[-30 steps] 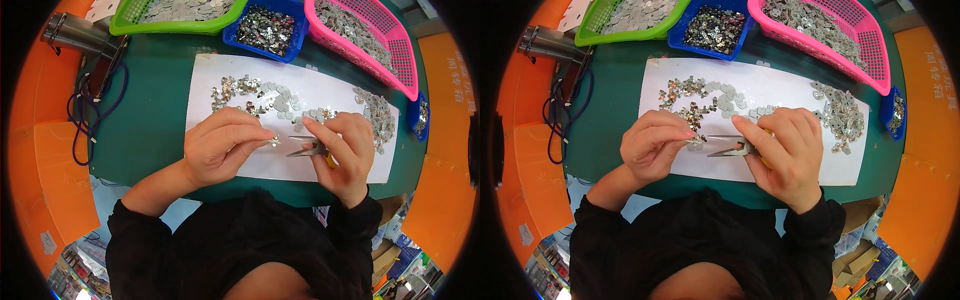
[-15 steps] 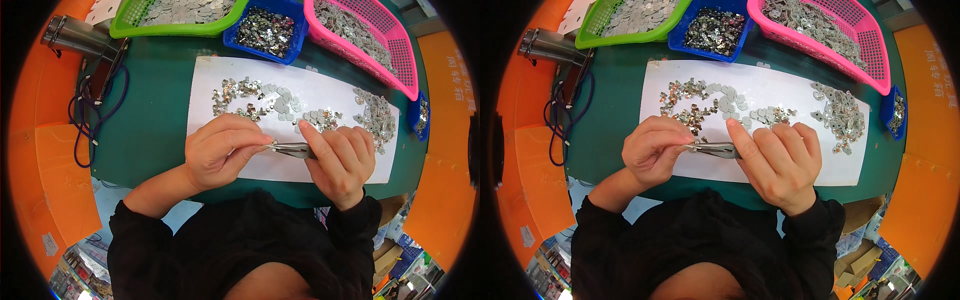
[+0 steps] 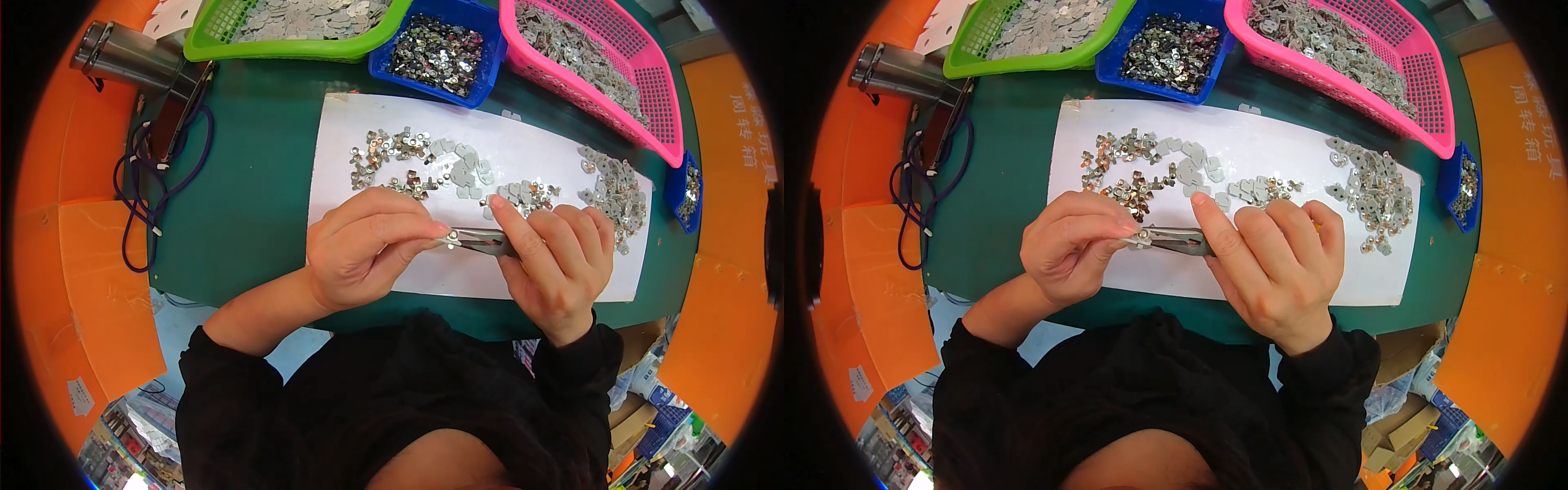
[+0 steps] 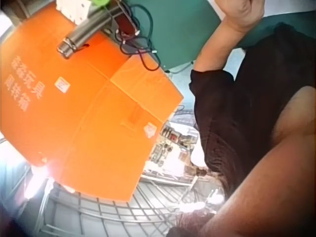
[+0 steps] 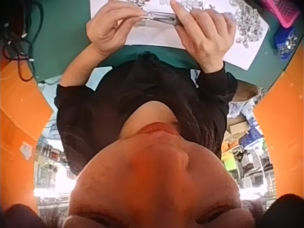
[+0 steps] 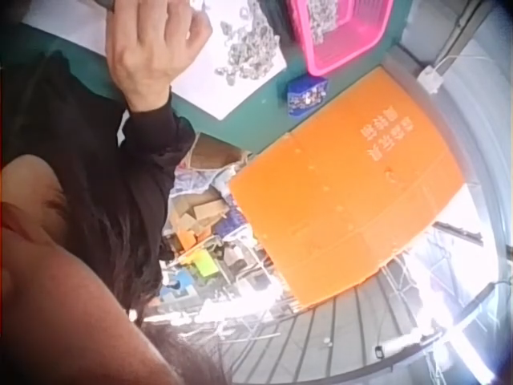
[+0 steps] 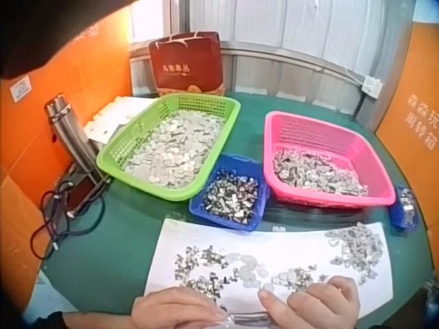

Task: Assembling small metal components using pliers at a factory workstation.

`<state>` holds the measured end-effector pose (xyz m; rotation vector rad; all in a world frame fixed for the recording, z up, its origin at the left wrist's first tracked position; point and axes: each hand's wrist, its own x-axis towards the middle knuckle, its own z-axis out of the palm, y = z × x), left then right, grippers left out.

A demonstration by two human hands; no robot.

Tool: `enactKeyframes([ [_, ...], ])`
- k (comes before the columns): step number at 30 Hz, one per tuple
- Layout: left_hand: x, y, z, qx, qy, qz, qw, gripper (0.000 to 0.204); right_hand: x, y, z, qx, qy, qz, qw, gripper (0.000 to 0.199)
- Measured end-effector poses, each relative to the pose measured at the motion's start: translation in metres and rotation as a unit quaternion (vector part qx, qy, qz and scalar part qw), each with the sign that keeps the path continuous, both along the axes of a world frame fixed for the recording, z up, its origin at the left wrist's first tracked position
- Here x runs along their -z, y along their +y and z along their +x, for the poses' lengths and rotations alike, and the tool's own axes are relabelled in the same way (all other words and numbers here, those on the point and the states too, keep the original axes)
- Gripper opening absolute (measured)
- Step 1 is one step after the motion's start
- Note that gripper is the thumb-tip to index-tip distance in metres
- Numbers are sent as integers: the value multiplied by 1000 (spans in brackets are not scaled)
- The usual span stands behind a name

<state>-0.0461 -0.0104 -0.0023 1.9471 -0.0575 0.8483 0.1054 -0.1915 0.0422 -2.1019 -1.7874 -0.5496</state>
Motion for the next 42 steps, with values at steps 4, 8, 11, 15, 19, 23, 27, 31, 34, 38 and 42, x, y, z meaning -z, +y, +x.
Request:
enactKeyframes([
  [4, 0, 0, 1, -3, -13, 5, 1000, 16, 1, 1, -1, 6, 5, 5, 1000, 59],
  [8, 0, 0, 0, -8, -8, 6, 1000, 16, 0, 0, -1, 6, 11, -1, 1000, 59],
  [11, 1, 0, 1, -6, -2, 0, 1000, 16, 1, 1, -1, 5, 7, -4, 1000, 57],
  [15, 1, 0, 0, -2, -2, 1, 1000, 16, 1, 1, -2, 6, 12, -5, 1000, 56],
  [19, 4, 0, 1, 3, -11, 31, 999, 16, -2, 0, -1, 6, 9, -16, 1000, 58],
  [23, 5, -1, 3, 3, -44, 58, 997, 21, -5, 0, -1, 1, 11, -15, 1000, 58],
  [27, 3, -3, 6, 3, -67, 15, 998, 24, -4, 1, -4, 0, 27, -18, 999, 59],
  [31, 6, 1, 6, 22, -61, 8, 998, 26, -5, 2, -7, 8, 79, -17, 997, 60],
  [34, 3, 1, 4, 24, -59, -3, 998, 26, -5, 2, -7, 8, 91, -6, 996, 59],
  [38, 4, 0, 4, 14, -49, -20, 999, 28, -3, 2, -7, 5, 75, -3, 997, 59],
  [42, 3, 0, 2, 13, -38, -33, 999, 28, -2, -1, -5, 7, 30, -18, 999, 54],
])
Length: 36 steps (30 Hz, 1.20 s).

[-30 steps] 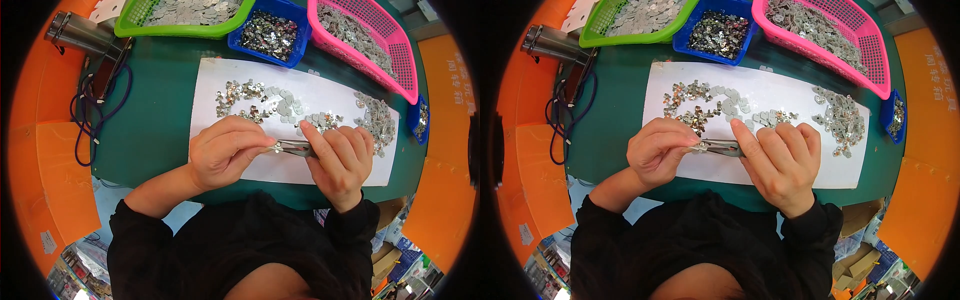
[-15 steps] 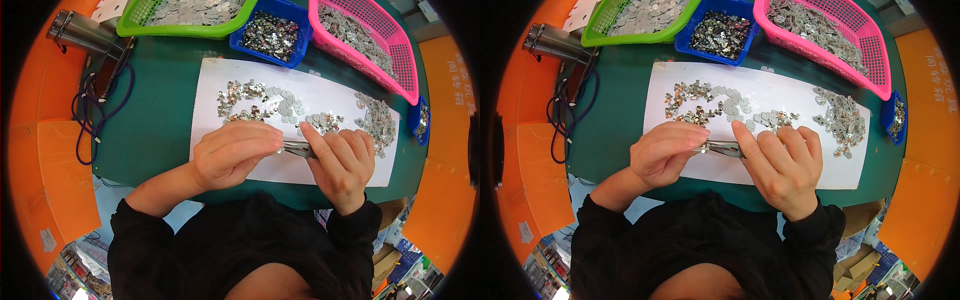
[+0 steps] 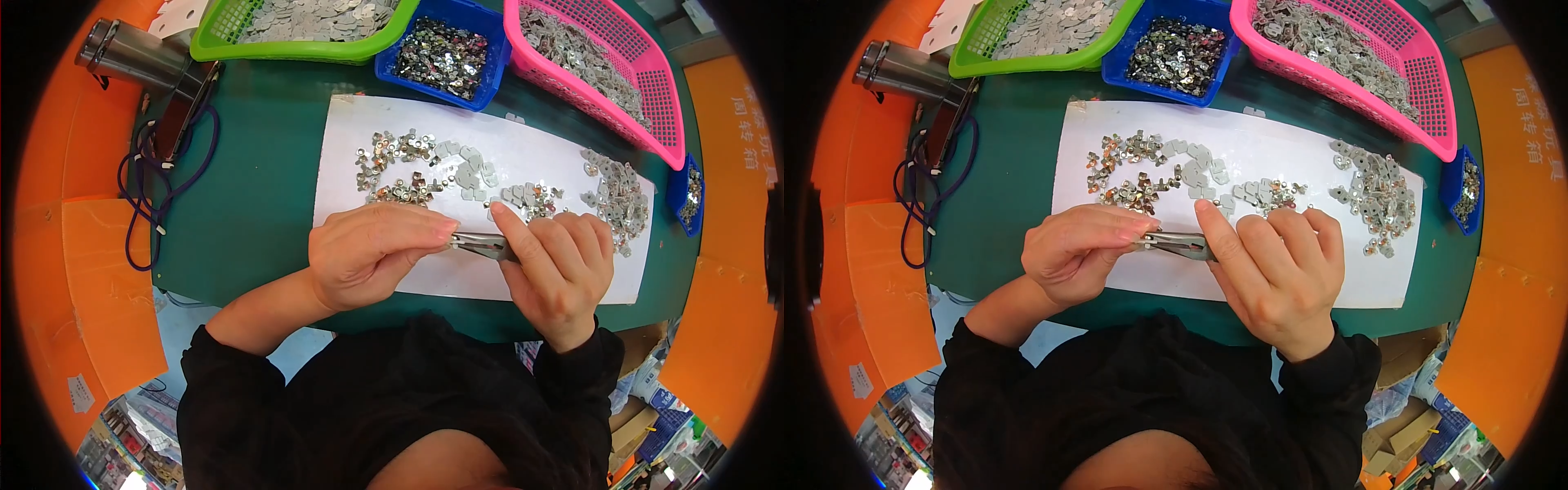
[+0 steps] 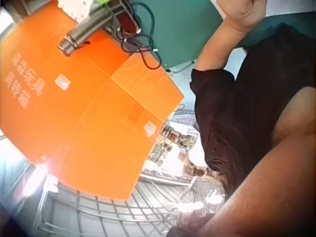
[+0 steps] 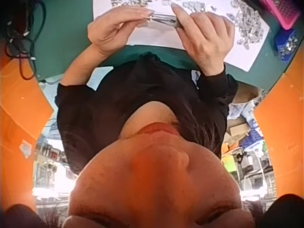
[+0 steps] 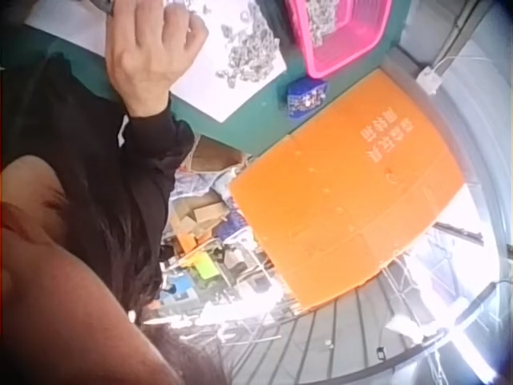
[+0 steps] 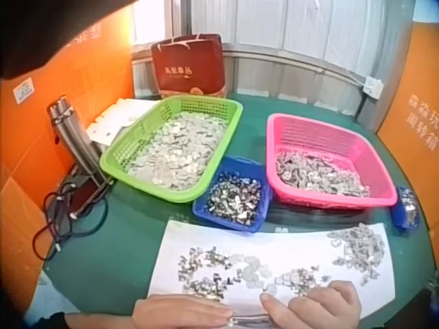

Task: Assembling small metal components using pliers at a factory workstation.

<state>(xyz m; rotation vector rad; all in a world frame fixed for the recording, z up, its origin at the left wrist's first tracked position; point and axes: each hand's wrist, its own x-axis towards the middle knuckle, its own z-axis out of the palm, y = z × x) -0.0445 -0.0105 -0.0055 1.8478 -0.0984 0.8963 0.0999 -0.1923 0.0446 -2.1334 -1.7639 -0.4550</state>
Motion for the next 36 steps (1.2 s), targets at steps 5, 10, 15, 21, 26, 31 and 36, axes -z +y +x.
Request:
enactKeyframes([
  [5, -2, 3, -2, 29, 5, 29, 999, 23, 1, 2, 3, -7, -43, 6, 999, 49],
  [10, 3, 0, 3, 14, -20, 19, 1000, 25, 2, 2, 2, -22, -7, 1, 1000, 50],
  [15, -4, -4, -1, 62, 70, -47, 995, 18, 0, 2, -2, -3, 119, -40, 992, 42],
  [21, -14, -13, 3, 31, 139, -374, 917, 16, -7, -3, 0, 26, 477, -90, 874, 23],
  [26, -15, -14, 0, 74, 153, -399, 901, 23, -20, 3, 8, -6, 757, -219, 616, 44],
  [31, -13, -10, -4, 75, 150, -353, 920, 23, -10, 4, 11, 6, 816, -226, 533, 57],
  [36, -13, -7, -4, 41, 152, -252, 955, 21, -5, 4, 12, 8, 829, -230, 509, 58],
])
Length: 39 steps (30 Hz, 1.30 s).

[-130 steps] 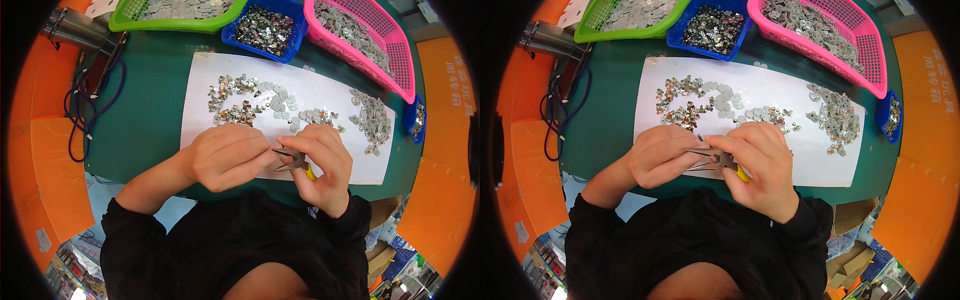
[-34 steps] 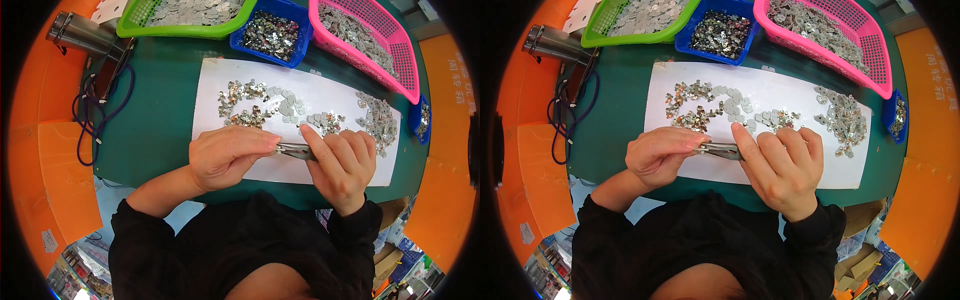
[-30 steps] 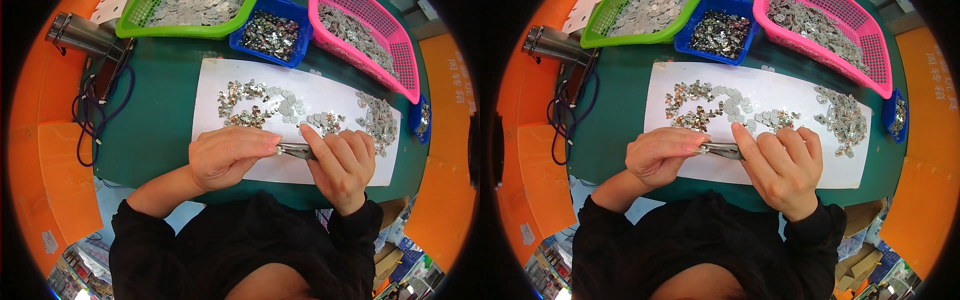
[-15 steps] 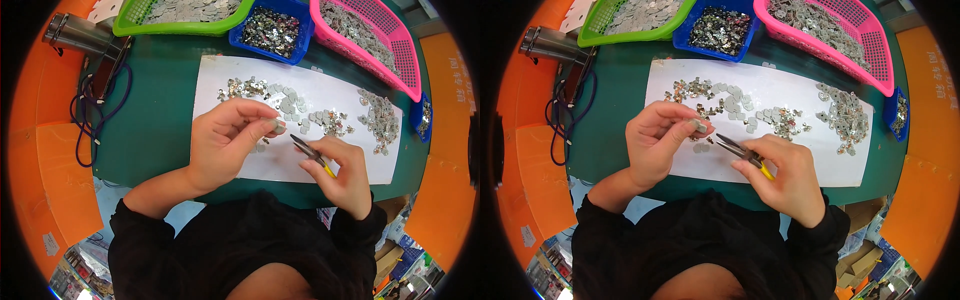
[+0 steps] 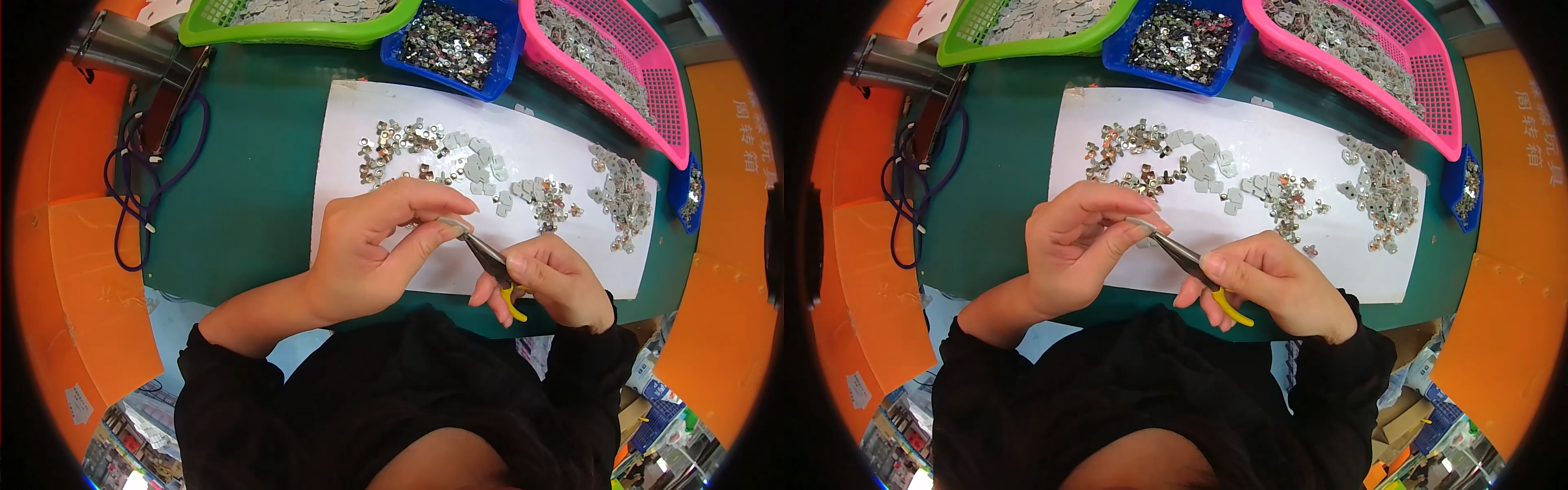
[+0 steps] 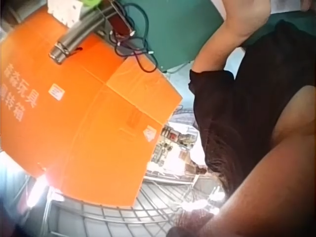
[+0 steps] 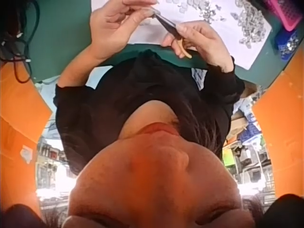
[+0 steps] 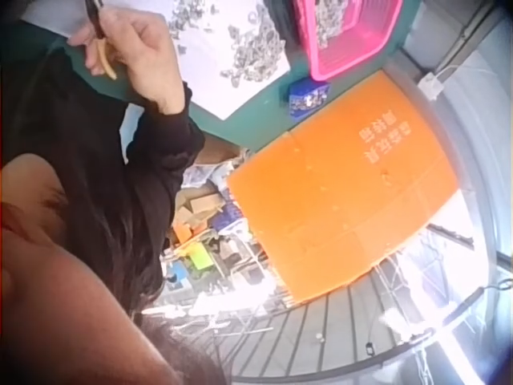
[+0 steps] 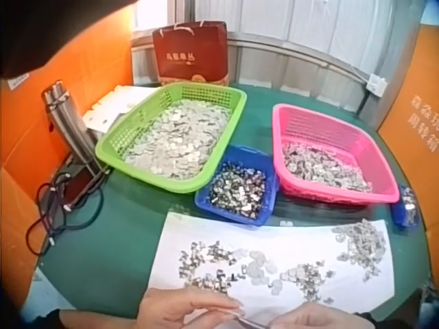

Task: Assembling small metal components using pliers at a factory workstation.

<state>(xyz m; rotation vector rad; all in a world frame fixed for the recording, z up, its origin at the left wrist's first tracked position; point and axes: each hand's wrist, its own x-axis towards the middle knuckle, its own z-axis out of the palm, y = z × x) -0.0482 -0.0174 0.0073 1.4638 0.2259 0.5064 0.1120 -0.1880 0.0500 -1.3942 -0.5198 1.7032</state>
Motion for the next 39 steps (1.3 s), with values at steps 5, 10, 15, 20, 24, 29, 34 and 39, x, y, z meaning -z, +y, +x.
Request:
enactKeyframes([
  [5, -1, 7, -5, 39, 4, 109, 993, 18, 3, 2, 3, -16, -18, -4, 1000, 55],
  [10, 3, -2, -6, -10, 12, 46, 999, 13, 4, 5, -6, 0, -97, -7, 995, 40],
  [15, 7, -3, -4, 0, 52, -9, 999, 8, 7, 5, -34, 38, -437, 59, 897, 18],
  [20, 16, -5, -1, -30, -16, -90, 995, 17, -6, 5, -28, 30, -465, 59, 883, 12],
  [24, 17, 1, -1, 6, -40, -29, 999, 21, 3, 0, -19, 62, -394, 61, 915, 18],
  [29, 19, 3, -6, 12, -19, 117, 993, 23, 2, 2, -25, 49, -383, 67, 920, 17],
  [34, 22, 2, -6, 10, -17, 116, 993, 23, 4, 4, -27, 57, -419, 87, 902, 16],
  [39, 23, -1, -5, -5, -11, 132, 991, 23, 6, 5, -33, 65, -437, 75, 894, 14],
])
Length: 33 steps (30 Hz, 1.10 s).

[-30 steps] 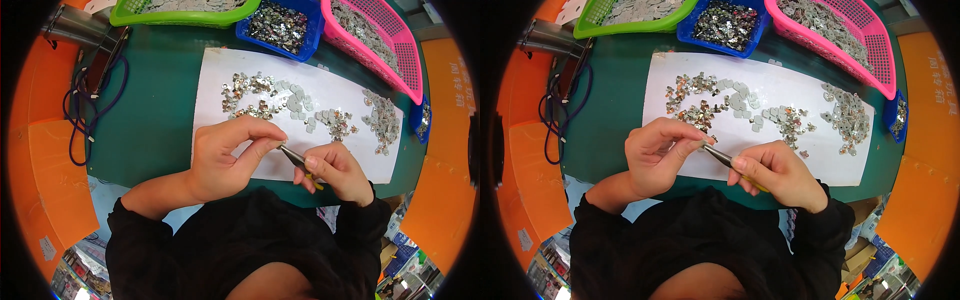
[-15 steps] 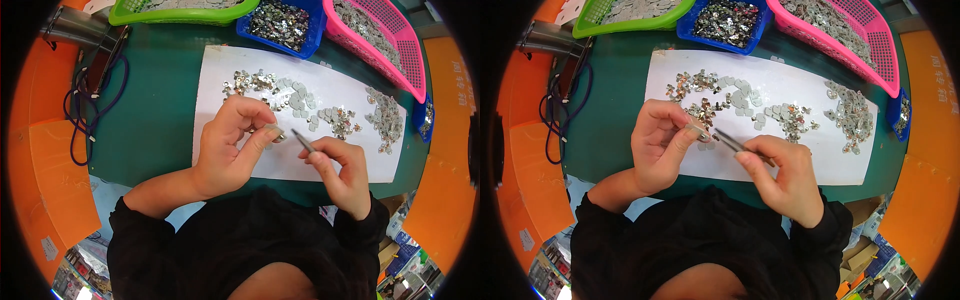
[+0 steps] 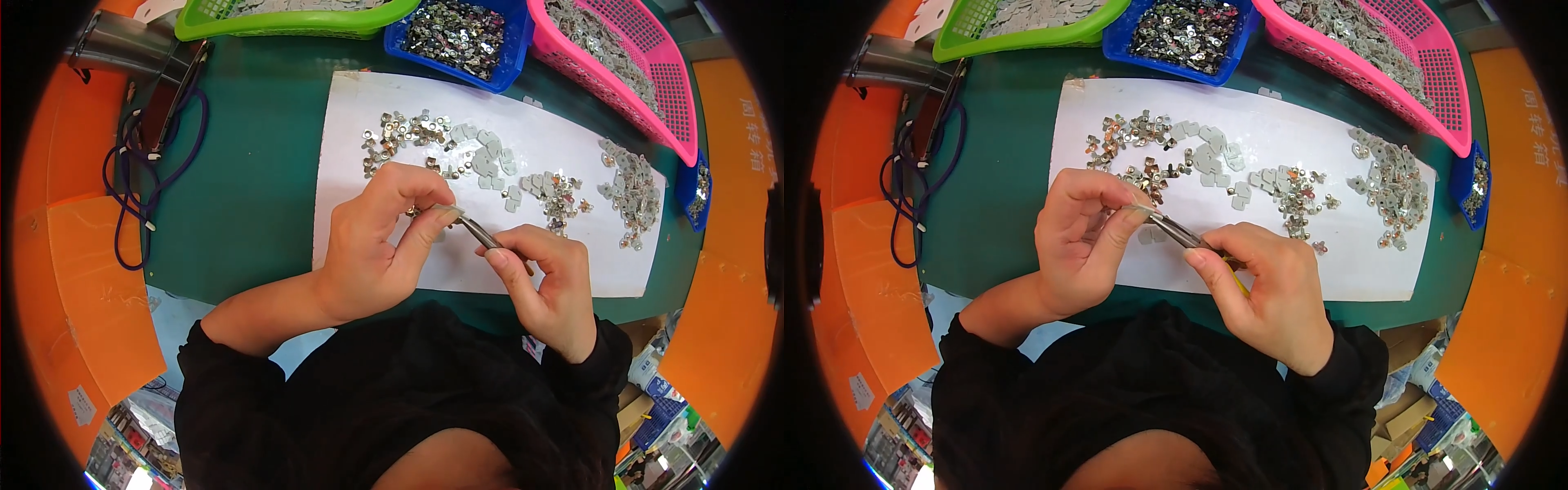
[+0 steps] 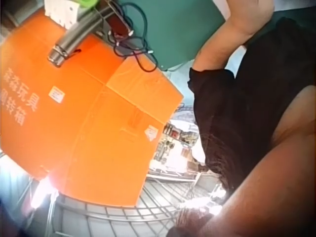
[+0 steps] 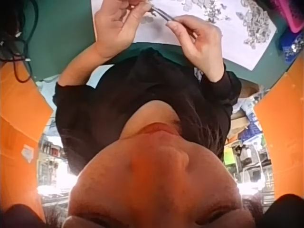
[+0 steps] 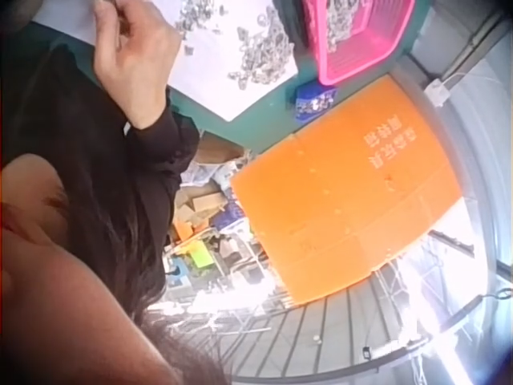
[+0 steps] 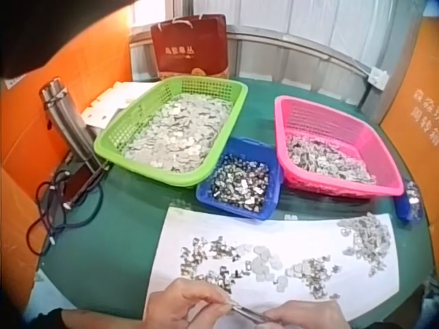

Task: Assembling small metal components using pliers at a factory workstation.

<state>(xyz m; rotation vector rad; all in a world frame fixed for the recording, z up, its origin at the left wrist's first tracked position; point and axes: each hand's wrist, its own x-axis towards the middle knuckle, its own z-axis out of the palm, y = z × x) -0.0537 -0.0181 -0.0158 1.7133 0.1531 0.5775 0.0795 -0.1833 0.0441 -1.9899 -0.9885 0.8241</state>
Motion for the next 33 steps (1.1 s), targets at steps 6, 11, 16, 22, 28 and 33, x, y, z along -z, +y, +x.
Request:
enactKeyframes([
  [6, 0, -1, 0, -7, 13, -19, 1000, 20, 1, 0, 0, -12, -51, -5, 999, 13],
  [11, 0, -3, -2, -13, 8, -53, 998, 18, -3, 2, 0, -26, -52, -13, 998, 12],
  [16, -6, -4, 1, -15, 11, -121, 993, 18, 5, 3, 1, -24, -90, 36, 995, 16],
  [22, -7, -4, 1, -10, 25, -109, 994, 17, 6, 2, 2, -26, -110, 48, 992, 16],
  [28, -6, -6, 1, -15, 22, -114, 993, 17, 5, 2, 1, -30, -115, 38, 992, 16],
  [33, -6, -7, -2, -22, 44, -121, 991, 18, 9, 1, -3, -29, -128, 34, 991, 15],
])
